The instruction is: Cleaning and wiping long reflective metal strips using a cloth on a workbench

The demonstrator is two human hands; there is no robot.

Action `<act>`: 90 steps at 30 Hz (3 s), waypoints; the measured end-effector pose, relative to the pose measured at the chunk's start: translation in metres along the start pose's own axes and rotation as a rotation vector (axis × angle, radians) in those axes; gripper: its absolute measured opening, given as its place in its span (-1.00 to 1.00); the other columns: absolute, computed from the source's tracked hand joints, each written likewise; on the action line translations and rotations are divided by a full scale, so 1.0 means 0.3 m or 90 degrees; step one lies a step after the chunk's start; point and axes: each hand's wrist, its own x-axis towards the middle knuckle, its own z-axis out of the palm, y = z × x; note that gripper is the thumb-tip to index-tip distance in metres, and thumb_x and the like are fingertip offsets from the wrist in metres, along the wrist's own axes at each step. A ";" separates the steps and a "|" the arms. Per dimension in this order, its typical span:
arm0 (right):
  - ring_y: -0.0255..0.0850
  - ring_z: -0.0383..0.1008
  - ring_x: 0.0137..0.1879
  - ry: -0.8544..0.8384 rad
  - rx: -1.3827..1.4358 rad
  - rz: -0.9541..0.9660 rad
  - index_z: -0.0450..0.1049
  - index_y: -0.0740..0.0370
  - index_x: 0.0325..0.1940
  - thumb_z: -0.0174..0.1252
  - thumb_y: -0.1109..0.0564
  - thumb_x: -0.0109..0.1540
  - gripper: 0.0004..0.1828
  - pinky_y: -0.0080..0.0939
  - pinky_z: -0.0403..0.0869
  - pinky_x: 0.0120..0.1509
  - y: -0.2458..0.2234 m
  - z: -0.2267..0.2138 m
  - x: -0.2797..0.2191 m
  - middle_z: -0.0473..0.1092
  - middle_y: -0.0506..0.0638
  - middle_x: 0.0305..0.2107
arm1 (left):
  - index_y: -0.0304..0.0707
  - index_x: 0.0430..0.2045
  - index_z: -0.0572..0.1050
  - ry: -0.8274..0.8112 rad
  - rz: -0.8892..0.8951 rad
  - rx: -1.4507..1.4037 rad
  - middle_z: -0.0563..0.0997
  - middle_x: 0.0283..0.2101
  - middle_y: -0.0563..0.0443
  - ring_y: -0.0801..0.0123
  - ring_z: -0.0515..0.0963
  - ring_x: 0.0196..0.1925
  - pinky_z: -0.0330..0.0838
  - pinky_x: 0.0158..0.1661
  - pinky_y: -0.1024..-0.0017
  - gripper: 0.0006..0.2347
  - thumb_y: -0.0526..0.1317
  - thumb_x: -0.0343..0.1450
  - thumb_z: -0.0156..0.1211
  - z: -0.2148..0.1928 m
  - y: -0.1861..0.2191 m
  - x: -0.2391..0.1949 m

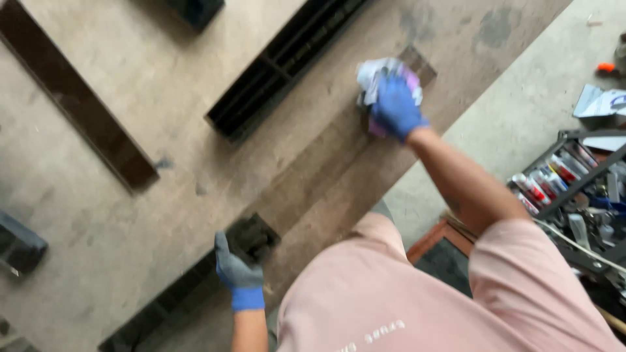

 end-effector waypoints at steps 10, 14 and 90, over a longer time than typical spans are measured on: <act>0.50 -0.01 0.52 -0.161 0.018 0.062 0.00 0.63 0.51 0.01 -0.09 0.25 -0.08 0.31 -0.05 0.60 -0.053 -0.101 -0.038 0.00 0.64 0.39 | -0.26 -0.08 0.64 -0.026 -0.050 0.138 0.72 -0.27 -0.22 0.05 0.67 -0.51 0.51 -0.62 0.20 -0.49 0.18 0.53 -0.12 -0.007 0.058 -0.076; 0.55 0.07 0.42 -0.116 0.077 0.077 0.12 0.62 0.48 -0.03 -0.18 0.47 -0.21 0.30 -0.07 0.53 0.206 0.039 0.061 0.13 0.71 0.30 | -0.15 -0.13 0.67 0.015 -0.063 0.110 0.73 -0.31 -0.17 0.10 0.68 -0.53 0.51 -0.65 0.20 -0.57 0.15 0.53 -0.05 0.015 0.055 -0.080; 0.30 0.38 -0.06 0.044 0.069 -0.005 0.41 0.39 0.12 0.19 -0.04 0.43 -0.59 0.18 0.32 0.10 0.644 -0.340 0.150 0.39 0.35 -0.13 | -0.59 -0.03 0.58 -0.280 0.062 0.090 0.72 -0.34 -0.16 0.27 0.68 -0.50 0.29 -0.74 0.51 -0.47 0.08 0.47 0.07 0.220 0.111 -0.221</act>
